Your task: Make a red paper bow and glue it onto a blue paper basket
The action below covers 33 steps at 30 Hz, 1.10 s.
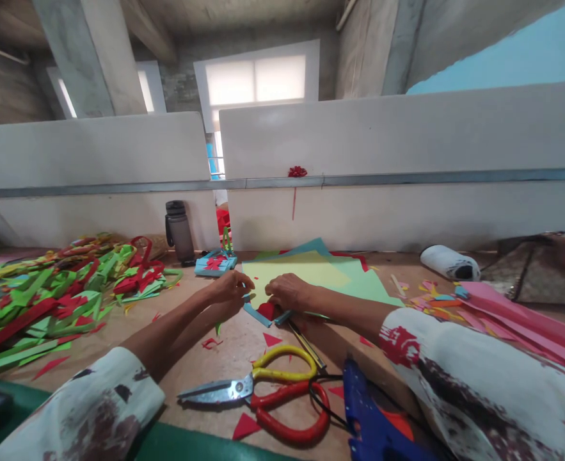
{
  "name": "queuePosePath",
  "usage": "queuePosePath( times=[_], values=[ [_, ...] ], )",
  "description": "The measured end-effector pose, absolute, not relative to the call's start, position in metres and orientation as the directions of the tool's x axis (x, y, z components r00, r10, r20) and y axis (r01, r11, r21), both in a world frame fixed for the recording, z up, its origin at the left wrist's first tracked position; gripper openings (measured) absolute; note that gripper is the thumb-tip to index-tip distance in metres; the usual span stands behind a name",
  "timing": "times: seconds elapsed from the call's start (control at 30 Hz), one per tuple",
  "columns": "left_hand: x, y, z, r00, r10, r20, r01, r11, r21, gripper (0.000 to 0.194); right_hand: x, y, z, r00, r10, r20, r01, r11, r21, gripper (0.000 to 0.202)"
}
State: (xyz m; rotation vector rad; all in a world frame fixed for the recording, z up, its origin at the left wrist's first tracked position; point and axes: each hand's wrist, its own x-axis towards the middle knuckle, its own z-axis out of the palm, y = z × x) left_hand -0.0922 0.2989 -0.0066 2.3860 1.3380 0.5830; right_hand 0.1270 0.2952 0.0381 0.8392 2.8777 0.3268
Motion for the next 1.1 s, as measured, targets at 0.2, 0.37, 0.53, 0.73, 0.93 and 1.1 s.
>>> queuePosePath(
  times=[0.2,0.37,0.53,0.73,0.93,1.1],
  values=[
    [-0.094,0.301,-0.010,0.476,0.860,0.183,0.706,-0.498,0.503,0.027,0.126,0.295,0.032,-0.849,0.516,-0.108,0.482,0.843,0.238,0.023],
    [-0.094,0.303,-0.012,0.468,0.864,0.188,0.688,-0.489,0.536,0.027,0.123,0.294,0.027,-0.840,0.529,-0.118,0.500,0.840,0.209,0.025],
    [-0.094,0.305,-0.015,0.479,0.863,0.162,0.661,-0.476,0.579,0.027,0.124,0.299,0.030,-0.801,0.598,-0.037,0.588,0.797,0.136,0.025],
    [-0.095,0.303,-0.012,0.508,0.854,0.111,0.648,-0.464,0.605,0.027,0.124,0.308,0.038,-0.805,0.581,-0.119,0.581,0.813,0.037,0.026],
    [-0.092,0.302,-0.010,0.506,0.856,0.103,0.649,-0.457,0.609,0.028,0.120,0.315,0.043,-0.796,0.558,-0.236,0.574,0.819,0.000,0.026],
    [-0.091,0.302,-0.011,0.514,0.854,0.081,0.658,-0.453,0.602,0.027,0.119,0.312,0.049,-0.788,0.551,-0.273,0.571,0.821,0.006,0.027]
  ],
)
